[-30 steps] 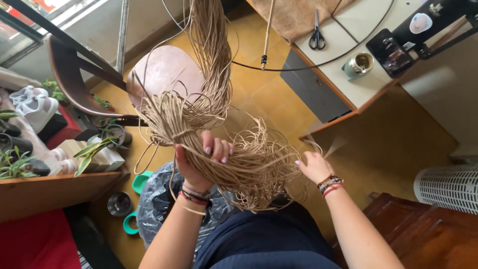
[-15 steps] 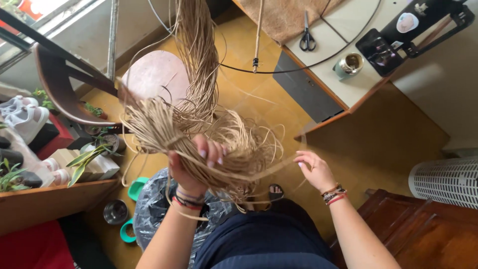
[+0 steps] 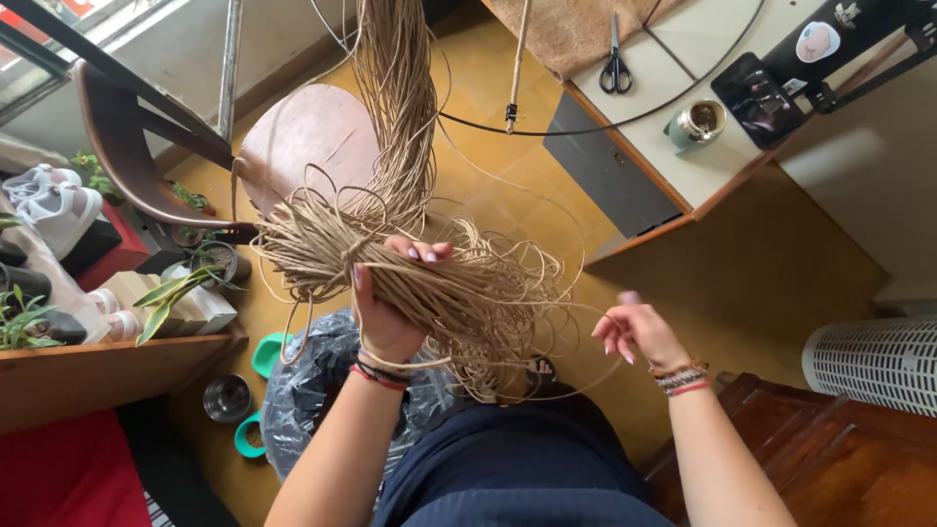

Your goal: Organizing and bundling wicker strands for furniture weaving

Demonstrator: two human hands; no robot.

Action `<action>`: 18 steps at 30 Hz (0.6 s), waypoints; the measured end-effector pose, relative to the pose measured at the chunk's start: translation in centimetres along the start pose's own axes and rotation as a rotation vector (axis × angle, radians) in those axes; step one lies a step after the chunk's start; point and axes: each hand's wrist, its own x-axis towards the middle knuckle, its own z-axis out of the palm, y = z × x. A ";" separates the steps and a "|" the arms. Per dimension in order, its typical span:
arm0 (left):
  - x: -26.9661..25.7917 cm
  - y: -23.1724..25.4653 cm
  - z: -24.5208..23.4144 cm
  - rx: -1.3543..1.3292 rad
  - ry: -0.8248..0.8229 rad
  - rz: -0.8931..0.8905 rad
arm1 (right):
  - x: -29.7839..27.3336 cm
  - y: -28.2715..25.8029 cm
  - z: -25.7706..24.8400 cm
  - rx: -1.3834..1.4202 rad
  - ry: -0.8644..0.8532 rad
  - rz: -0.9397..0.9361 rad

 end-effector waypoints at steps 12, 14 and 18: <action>-0.2 0.0 1.5 -0.088 -0.027 -0.025 | 6.2 13.4 4.2 0.079 0.269 0.691; -0.2 0.4 1.3 -0.095 -0.027 -0.021 | 7.5 15.3 4.6 0.127 0.343 0.731; -1.1 1.8 1.9 -0.111 -0.017 -0.024 | 7.7 18.6 4.0 0.091 0.387 0.782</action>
